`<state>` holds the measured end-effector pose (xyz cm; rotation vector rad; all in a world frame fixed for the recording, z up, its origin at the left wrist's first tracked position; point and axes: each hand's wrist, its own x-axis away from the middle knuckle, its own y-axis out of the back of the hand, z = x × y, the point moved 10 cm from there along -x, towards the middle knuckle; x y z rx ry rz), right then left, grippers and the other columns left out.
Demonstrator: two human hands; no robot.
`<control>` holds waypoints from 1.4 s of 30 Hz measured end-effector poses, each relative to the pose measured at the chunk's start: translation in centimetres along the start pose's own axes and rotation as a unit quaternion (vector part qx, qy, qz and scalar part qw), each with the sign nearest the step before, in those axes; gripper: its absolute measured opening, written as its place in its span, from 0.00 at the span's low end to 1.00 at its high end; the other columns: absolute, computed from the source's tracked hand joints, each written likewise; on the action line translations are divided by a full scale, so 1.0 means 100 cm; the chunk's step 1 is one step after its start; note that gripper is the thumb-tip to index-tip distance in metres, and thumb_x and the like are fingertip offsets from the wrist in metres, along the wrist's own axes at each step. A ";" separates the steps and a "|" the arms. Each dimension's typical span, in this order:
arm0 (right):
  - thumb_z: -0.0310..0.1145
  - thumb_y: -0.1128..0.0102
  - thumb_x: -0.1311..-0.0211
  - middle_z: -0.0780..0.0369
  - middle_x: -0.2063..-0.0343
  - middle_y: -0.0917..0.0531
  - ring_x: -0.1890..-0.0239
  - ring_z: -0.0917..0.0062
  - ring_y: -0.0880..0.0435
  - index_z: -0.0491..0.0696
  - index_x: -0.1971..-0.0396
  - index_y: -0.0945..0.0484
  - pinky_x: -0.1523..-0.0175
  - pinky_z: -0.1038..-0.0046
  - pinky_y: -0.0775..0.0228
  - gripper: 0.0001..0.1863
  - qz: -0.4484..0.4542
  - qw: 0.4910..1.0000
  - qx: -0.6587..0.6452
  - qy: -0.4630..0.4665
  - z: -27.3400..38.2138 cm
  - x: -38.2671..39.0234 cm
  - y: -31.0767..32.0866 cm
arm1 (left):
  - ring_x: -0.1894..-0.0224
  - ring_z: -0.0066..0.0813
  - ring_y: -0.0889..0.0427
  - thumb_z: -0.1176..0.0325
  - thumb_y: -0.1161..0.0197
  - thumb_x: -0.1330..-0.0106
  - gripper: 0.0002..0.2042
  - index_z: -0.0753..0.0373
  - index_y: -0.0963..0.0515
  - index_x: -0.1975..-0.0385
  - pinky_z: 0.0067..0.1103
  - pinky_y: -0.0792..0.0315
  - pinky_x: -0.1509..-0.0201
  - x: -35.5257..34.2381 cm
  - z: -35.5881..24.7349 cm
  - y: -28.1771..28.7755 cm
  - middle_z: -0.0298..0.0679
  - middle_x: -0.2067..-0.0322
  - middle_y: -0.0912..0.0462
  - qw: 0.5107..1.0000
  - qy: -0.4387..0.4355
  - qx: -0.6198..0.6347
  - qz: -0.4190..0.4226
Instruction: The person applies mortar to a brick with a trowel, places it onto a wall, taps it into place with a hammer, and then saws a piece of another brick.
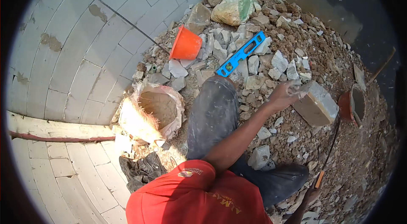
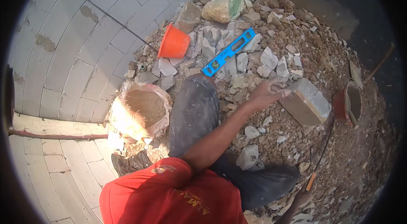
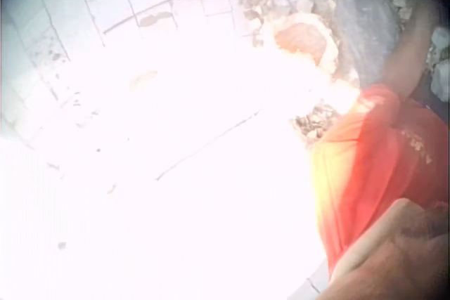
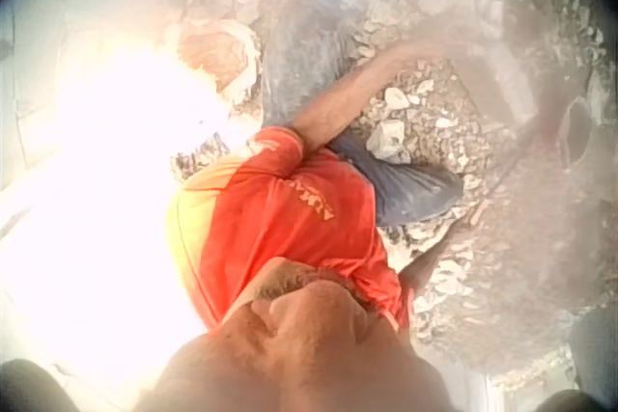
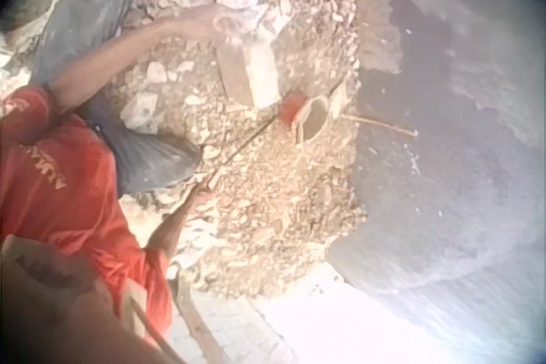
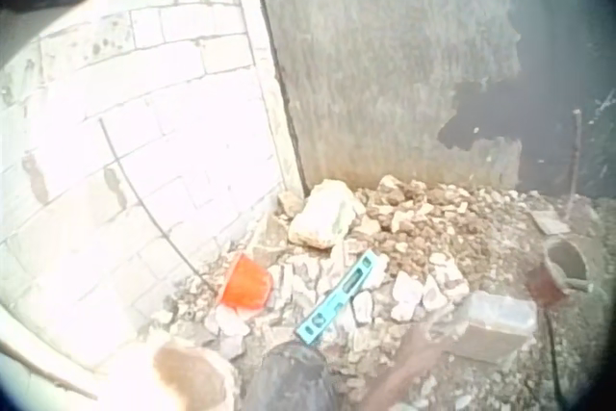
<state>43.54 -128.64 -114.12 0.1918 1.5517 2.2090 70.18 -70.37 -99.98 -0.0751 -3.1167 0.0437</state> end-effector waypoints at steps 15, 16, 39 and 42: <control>0.41 0.32 0.44 0.48 0.63 0.14 0.57 0.52 0.14 0.47 0.45 0.20 0.51 0.56 0.24 0.26 -0.077 0.939 -0.146 -0.303 0.123 0.119 0.107 | 0.27 0.59 0.42 0.32 0.25 0.59 0.61 0.55 0.45 0.24 0.50 0.53 0.23 -0.097 -0.011 -0.172 0.55 0.28 0.40 0.712 -0.244 -0.625 0.205; 0.42 0.32 0.44 0.47 0.61 0.14 0.56 0.51 0.15 0.48 0.44 0.20 0.50 0.55 0.23 0.27 -0.089 0.938 -0.128 -0.309 0.116 0.138 0.115 | 0.27 0.60 0.42 0.32 0.24 0.60 0.62 0.53 0.45 0.24 0.49 0.51 0.24 -0.100 -0.007 -0.181 0.55 0.28 0.40 0.715 -0.267 -0.608 0.219; 0.33 0.37 0.32 0.45 0.60 0.15 0.58 0.58 0.13 0.35 0.34 0.34 0.53 0.61 0.23 0.31 -0.100 0.892 -0.423 -0.125 0.329 0.063 0.104 | 0.33 0.58 0.34 0.33 0.21 0.64 0.63 0.65 0.41 0.28 0.44 0.39 0.29 -0.091 0.003 -0.189 0.57 0.35 0.32 0.738 -0.203 -0.604 0.222; 0.31 0.36 0.35 0.43 0.60 0.16 0.58 0.53 0.14 0.37 0.34 0.34 0.55 0.60 0.23 0.32 -0.105 0.913 -0.389 -0.055 0.347 0.052 0.094 | 0.29 0.56 0.38 0.36 0.20 0.62 0.64 0.65 0.45 0.27 0.51 0.44 0.27 -0.092 0.014 -0.195 0.56 0.31 0.37 0.729 -0.148 -0.626 0.233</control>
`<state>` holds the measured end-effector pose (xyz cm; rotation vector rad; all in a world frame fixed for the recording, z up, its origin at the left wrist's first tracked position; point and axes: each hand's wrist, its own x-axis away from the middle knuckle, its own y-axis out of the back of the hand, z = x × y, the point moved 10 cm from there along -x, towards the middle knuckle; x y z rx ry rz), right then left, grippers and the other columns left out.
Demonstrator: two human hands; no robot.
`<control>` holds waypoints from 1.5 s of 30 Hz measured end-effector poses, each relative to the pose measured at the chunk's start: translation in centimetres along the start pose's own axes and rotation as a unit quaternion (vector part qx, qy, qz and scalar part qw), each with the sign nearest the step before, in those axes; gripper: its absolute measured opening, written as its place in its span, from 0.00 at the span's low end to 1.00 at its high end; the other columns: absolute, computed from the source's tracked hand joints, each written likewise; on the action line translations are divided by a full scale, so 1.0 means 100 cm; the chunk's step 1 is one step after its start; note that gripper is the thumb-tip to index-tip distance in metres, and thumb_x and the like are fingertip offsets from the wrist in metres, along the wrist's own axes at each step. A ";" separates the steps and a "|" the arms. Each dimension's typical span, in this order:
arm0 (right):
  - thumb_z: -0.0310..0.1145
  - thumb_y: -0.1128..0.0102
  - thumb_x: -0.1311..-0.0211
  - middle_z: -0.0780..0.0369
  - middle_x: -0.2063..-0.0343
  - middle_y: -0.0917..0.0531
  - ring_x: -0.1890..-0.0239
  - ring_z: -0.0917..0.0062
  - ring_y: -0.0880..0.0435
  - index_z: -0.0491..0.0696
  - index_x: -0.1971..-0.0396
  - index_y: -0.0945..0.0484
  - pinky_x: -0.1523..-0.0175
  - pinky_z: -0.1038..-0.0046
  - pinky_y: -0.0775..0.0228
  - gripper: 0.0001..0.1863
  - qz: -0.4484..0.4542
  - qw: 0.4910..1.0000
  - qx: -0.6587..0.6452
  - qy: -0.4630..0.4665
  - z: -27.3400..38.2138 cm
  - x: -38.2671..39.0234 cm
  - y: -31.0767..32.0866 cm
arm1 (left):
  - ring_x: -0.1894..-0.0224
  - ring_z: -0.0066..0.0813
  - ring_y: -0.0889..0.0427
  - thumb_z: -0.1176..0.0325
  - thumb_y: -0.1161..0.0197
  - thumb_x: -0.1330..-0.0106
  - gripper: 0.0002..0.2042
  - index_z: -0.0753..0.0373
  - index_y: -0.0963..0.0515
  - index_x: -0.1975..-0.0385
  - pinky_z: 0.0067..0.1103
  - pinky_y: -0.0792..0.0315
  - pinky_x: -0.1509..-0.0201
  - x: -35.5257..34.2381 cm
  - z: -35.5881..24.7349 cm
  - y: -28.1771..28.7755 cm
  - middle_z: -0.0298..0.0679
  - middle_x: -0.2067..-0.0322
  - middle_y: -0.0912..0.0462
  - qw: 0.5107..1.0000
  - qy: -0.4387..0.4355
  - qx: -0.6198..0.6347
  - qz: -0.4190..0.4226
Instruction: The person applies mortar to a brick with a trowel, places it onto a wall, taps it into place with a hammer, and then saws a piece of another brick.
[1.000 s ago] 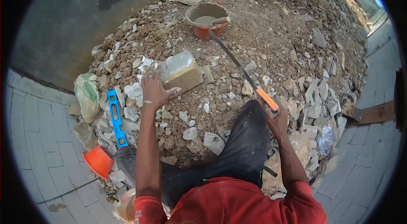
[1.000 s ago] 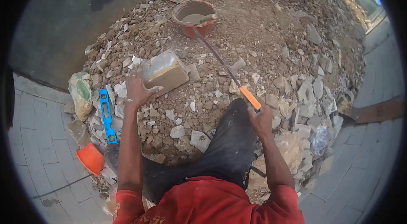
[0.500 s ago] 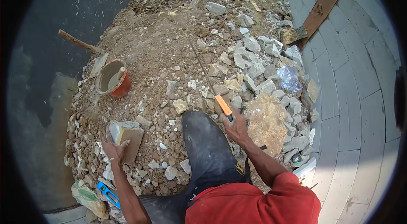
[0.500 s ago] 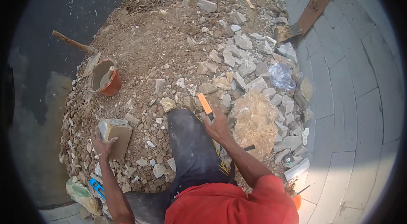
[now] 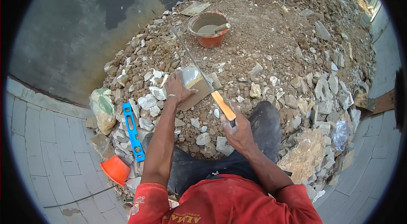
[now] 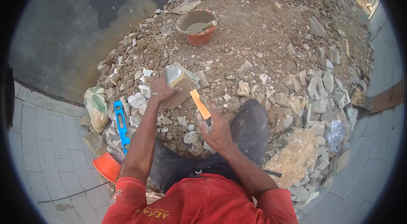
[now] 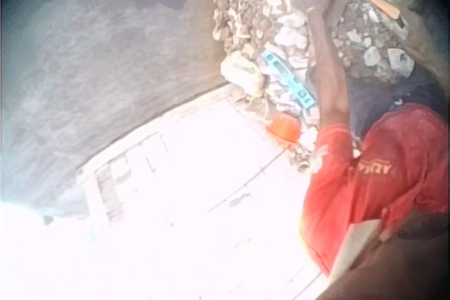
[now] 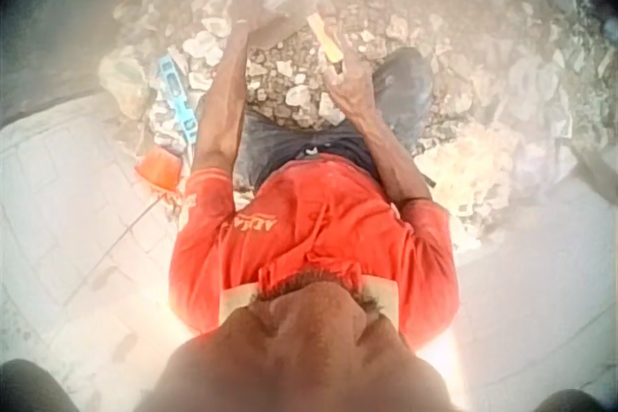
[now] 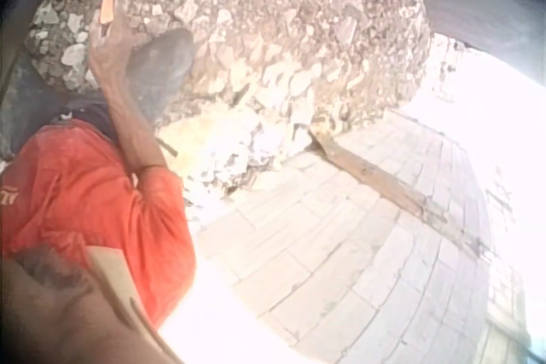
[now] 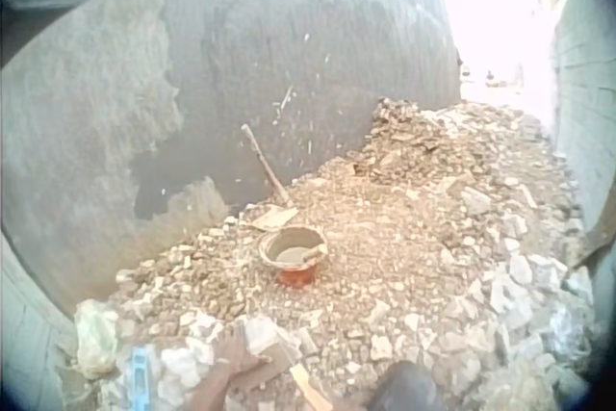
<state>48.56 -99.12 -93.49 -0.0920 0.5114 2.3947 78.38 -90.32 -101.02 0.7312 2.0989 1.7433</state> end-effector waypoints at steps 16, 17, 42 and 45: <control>0.26 0.33 0.44 0.41 0.51 0.18 0.54 0.46 0.15 0.43 0.33 0.33 0.51 0.58 0.20 0.36 0.054 0.997 0.044 0.037 -0.025 0.021 -0.008 | 0.24 0.53 0.47 0.40 0.20 0.60 0.63 0.64 0.47 0.25 0.56 0.52 0.25 -0.009 -0.009 -0.008 0.56 0.28 0.44 0.999 0.017 0.009 0.050; 0.26 0.33 0.44 0.41 0.50 0.19 0.53 0.46 0.15 0.43 0.32 0.33 0.51 0.58 0.20 0.37 0.073 0.996 0.039 0.018 -0.027 0.021 -0.010 | 0.24 0.53 0.47 0.39 0.20 0.61 0.63 0.64 0.47 0.26 0.56 0.52 0.25 -0.009 -0.007 -0.006 0.56 0.28 0.44 0.998 0.024 0.010 0.050; 0.31 0.36 0.37 0.40 0.52 0.18 0.55 0.44 0.16 0.40 0.33 0.36 0.51 0.50 0.23 0.34 0.111 0.987 0.041 -0.108 -0.037 -0.030 -0.006 | 0.27 0.54 0.42 0.37 0.20 0.62 0.63 0.64 0.44 0.27 0.48 0.49 0.25 0.001 -0.014 -0.010 0.54 0.29 0.40 0.999 -0.022 -0.030 -0.039; 0.31 0.37 0.35 0.39 0.51 0.19 0.55 0.44 0.16 0.39 0.34 0.36 0.52 0.52 0.23 0.32 0.049 0.998 0.004 0.026 -0.026 -0.015 0.005 | 0.26 0.54 0.44 0.39 0.20 0.62 0.63 0.63 0.45 0.26 0.49 0.51 0.24 -0.004 -0.010 -0.011 0.52 0.28 0.41 1.000 -0.002 -0.017 -0.025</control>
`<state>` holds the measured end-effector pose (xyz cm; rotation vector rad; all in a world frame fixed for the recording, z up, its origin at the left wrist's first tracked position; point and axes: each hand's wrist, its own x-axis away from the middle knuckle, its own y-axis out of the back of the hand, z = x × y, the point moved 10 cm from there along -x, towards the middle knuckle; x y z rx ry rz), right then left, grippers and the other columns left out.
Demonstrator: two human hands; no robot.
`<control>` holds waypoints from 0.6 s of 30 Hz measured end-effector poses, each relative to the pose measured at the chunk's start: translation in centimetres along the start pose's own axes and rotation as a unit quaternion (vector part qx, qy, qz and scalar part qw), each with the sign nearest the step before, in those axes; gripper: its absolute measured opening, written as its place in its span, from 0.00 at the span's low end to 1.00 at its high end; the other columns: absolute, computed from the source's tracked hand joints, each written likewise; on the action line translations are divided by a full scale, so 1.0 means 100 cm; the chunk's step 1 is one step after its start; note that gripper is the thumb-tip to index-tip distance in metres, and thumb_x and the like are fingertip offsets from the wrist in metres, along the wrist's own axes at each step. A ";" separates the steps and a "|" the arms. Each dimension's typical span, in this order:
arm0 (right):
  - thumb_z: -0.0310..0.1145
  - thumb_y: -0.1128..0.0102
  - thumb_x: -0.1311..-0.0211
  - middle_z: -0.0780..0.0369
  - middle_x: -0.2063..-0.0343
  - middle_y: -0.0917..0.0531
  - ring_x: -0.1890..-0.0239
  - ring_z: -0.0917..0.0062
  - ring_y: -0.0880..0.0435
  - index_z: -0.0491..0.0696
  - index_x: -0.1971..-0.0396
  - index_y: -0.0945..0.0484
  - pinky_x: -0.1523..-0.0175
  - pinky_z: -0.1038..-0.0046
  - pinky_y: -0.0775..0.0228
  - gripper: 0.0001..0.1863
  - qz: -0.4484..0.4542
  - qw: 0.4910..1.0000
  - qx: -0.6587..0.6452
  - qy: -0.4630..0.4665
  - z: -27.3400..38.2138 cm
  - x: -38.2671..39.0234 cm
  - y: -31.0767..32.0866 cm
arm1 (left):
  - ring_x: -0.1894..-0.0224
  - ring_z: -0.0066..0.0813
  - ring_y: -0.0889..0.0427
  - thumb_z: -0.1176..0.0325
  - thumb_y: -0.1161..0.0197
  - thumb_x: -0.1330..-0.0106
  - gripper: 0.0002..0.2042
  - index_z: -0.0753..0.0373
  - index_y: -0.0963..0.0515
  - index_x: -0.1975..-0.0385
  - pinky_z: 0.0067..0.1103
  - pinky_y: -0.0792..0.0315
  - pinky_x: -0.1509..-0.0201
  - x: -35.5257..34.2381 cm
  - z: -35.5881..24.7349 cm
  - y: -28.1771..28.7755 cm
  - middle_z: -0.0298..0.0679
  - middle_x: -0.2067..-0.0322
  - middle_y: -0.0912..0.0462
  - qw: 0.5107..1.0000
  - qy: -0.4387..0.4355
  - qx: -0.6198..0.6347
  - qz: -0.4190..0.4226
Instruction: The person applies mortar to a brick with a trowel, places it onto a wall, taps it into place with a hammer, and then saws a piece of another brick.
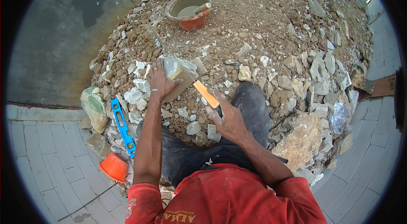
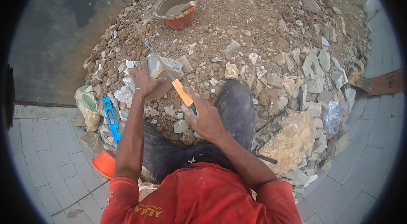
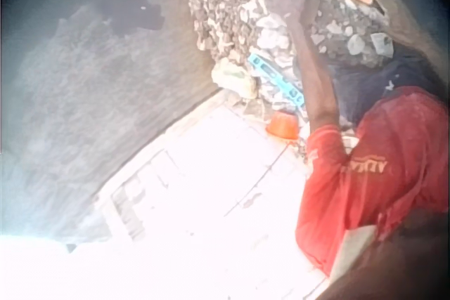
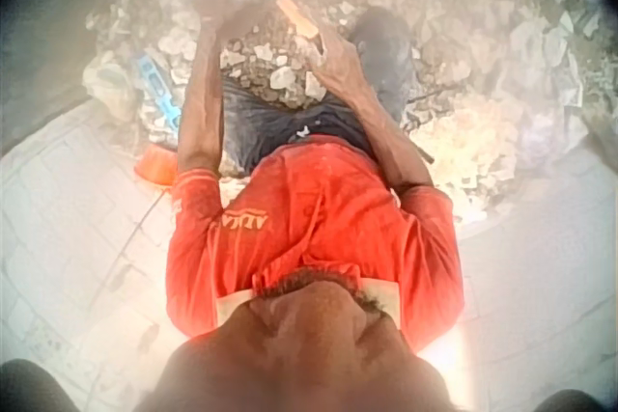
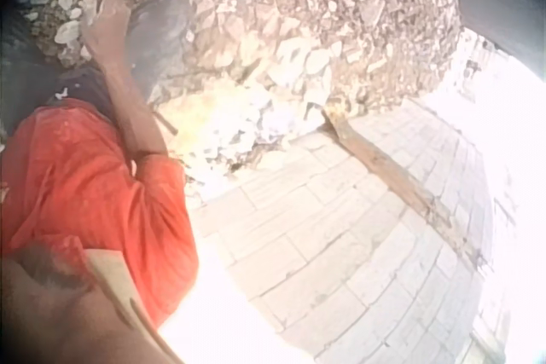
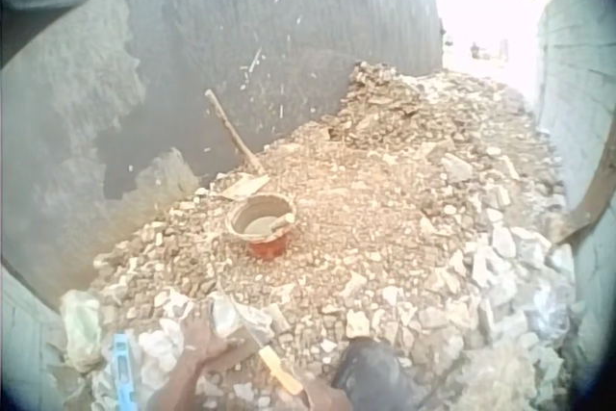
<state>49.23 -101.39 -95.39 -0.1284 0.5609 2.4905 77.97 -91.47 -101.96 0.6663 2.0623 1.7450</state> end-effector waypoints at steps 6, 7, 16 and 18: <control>0.26 0.35 0.36 0.42 0.50 0.18 0.54 0.47 0.15 0.36 0.35 0.34 0.54 0.60 0.20 0.31 -0.067 0.990 0.011 0.120 0.025 0.011 -0.003 | 0.27 0.55 0.41 0.32 0.25 0.62 0.65 0.63 0.46 0.24 0.45 0.53 0.22 -0.004 0.017 -0.007 0.55 0.30 0.37 0.996 -0.067 0.060 -0.014; 0.25 0.35 0.37 0.42 0.51 0.18 0.56 0.48 0.14 0.36 0.35 0.34 0.55 0.60 0.19 0.31 -0.073 0.989 0.008 0.126 0.028 0.007 -0.004 | 0.27 0.55 0.41 0.32 0.25 0.62 0.63 0.64 0.43 0.26 0.45 0.51 0.23 -0.004 0.020 -0.008 0.55 0.30 0.37 0.997 -0.064 0.049 -0.018; 0.25 0.34 0.38 0.41 0.53 0.19 0.56 0.49 0.14 0.36 0.35 0.34 0.55 0.60 0.20 0.32 -0.047 0.986 0.054 0.148 0.016 -0.001 -0.032 | 0.25 0.54 0.45 0.33 0.22 0.64 0.67 0.63 0.48 0.25 0.48 0.51 0.24 -0.021 0.021 -0.011 0.56 0.28 0.41 0.998 -0.047 0.027 0.039; 0.25 0.34 0.39 0.40 0.52 0.19 0.55 0.49 0.15 0.35 0.35 0.34 0.56 0.60 0.19 0.32 -0.047 0.985 0.073 0.150 0.015 -0.002 -0.037 | 0.24 0.54 0.46 0.33 0.21 0.64 0.67 0.63 0.48 0.24 0.49 0.50 0.24 -0.027 0.022 -0.006 0.55 0.27 0.42 0.998 -0.043 0.033 0.041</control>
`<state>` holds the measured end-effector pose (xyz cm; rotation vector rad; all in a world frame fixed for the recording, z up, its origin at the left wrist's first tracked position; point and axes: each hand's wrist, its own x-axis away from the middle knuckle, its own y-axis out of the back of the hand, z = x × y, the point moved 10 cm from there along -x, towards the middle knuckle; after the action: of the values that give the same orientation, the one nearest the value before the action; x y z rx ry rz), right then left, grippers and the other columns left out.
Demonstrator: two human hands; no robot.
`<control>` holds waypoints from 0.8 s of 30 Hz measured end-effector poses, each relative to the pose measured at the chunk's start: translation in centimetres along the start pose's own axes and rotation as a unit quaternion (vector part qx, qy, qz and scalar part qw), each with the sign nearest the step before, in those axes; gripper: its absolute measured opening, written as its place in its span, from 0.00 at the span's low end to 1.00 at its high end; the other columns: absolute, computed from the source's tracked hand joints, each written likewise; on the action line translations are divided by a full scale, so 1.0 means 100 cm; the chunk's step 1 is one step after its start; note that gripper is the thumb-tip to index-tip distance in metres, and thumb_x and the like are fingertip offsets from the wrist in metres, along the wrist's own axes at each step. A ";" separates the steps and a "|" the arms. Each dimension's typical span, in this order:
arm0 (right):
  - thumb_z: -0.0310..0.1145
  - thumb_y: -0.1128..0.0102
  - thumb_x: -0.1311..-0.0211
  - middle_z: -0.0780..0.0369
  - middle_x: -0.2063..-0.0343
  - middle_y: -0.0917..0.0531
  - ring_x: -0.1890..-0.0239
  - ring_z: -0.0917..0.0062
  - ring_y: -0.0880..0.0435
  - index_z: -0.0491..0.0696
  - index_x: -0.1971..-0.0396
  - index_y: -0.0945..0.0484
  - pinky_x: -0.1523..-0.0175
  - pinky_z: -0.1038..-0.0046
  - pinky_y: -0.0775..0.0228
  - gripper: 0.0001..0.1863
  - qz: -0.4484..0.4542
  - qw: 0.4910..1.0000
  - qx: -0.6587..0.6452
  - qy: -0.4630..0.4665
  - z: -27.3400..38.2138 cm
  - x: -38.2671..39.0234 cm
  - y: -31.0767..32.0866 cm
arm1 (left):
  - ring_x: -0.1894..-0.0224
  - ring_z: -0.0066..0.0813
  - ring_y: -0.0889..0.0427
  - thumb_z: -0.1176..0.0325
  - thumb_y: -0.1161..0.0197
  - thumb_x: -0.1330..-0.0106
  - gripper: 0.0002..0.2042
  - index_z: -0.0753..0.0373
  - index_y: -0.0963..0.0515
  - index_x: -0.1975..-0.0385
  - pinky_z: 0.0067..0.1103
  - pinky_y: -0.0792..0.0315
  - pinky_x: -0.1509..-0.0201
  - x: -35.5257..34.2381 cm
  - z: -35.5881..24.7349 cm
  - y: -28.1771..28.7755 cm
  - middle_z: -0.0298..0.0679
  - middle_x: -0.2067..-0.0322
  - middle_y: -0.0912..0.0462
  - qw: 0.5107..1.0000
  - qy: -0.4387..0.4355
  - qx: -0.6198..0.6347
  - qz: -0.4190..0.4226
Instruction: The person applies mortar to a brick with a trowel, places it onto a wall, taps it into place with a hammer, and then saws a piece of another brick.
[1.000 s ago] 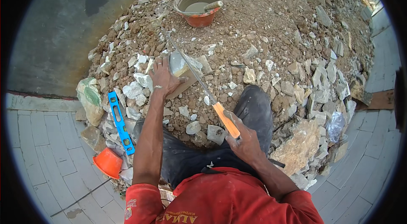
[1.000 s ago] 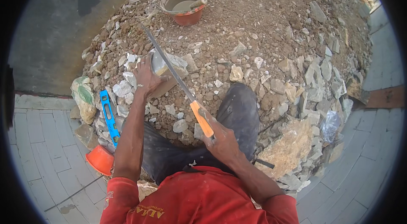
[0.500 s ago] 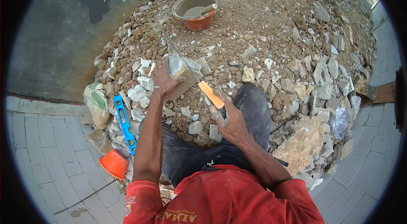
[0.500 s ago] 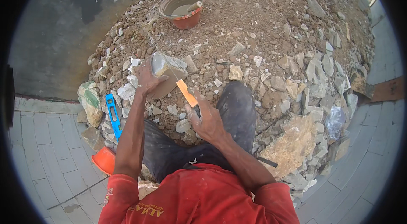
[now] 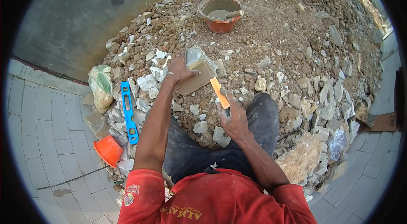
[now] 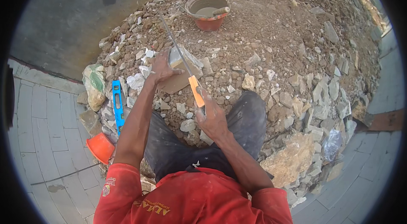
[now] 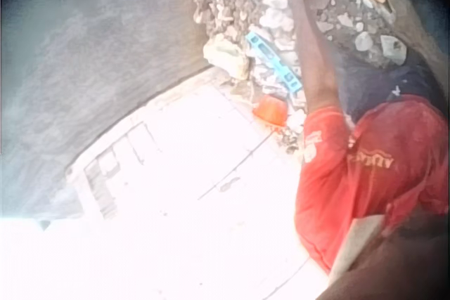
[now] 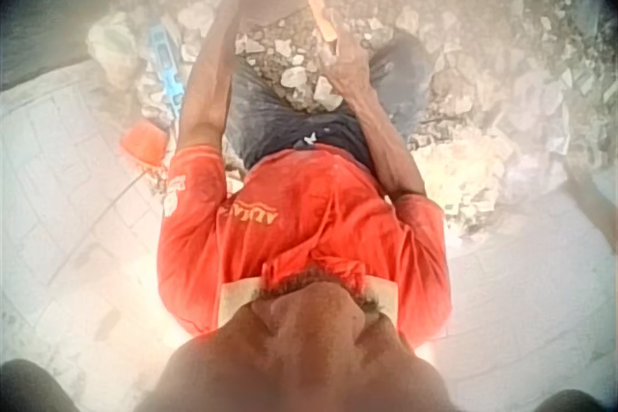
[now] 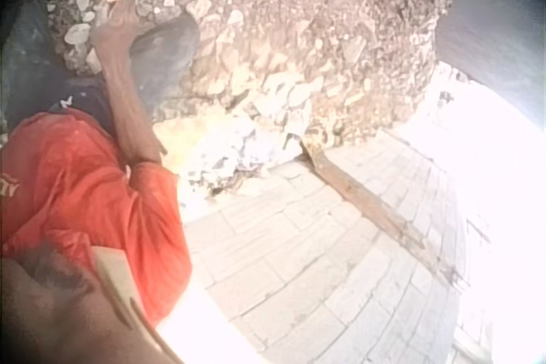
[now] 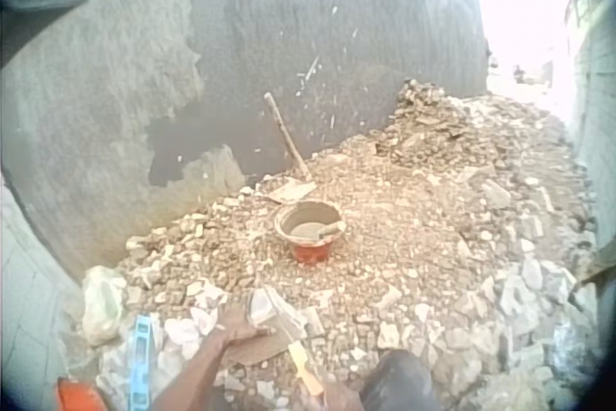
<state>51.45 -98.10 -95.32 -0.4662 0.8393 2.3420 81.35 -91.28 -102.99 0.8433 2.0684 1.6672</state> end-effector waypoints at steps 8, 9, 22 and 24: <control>0.23 0.34 0.42 0.41 0.51 0.19 0.57 0.50 0.14 0.35 0.34 0.35 0.55 0.59 0.19 0.35 0.044 0.998 0.002 -0.043 -0.004 0.024 0.010 | 0.25 0.56 0.43 0.35 0.19 0.67 0.66 0.62 0.45 0.25 0.47 0.45 0.24 -0.017 0.008 0.015 0.58 0.28 0.41 0.996 0.046 0.019 0.069; 0.23 0.33 0.42 0.41 0.51 0.19 0.57 0.49 0.14 0.36 0.34 0.36 0.55 0.59 0.19 0.36 0.038 0.999 -0.002 -0.038 -0.002 0.026 0.014 | 0.25 0.56 0.43 0.35 0.19 0.67 0.66 0.62 0.45 0.25 0.47 0.45 0.24 -0.017 0.007 0.015 0.58 0.28 0.41 0.996 0.047 0.024 0.070; 0.21 0.38 0.42 0.39 0.53 0.19 0.58 0.45 0.15 0.37 0.32 0.39 0.58 0.57 0.21 0.37 0.094 0.993 0.054 -0.040 0.022 0.043 0.033 | 0.24 0.54 0.48 0.35 0.20 0.65 0.65 0.66 0.44 0.27 0.51 0.48 0.25 -0.001 0.001 0.014 0.53 0.28 0.41 0.999 0.033 0.011 0.036; 0.21 0.37 0.42 0.39 0.52 0.19 0.58 0.46 0.15 0.37 0.32 0.39 0.59 0.57 0.21 0.37 0.085 0.995 0.043 -0.019 0.015 0.015 0.019 | 0.24 0.55 0.48 0.35 0.20 0.65 0.65 0.65 0.44 0.27 0.51 0.47 0.25 0.004 -0.001 0.008 0.53 0.28 0.42 0.999 0.028 0.004 0.043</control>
<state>48.90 -97.68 -94.13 -0.3244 0.9906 2.4482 81.19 -91.00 -102.13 0.9092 2.1054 1.7476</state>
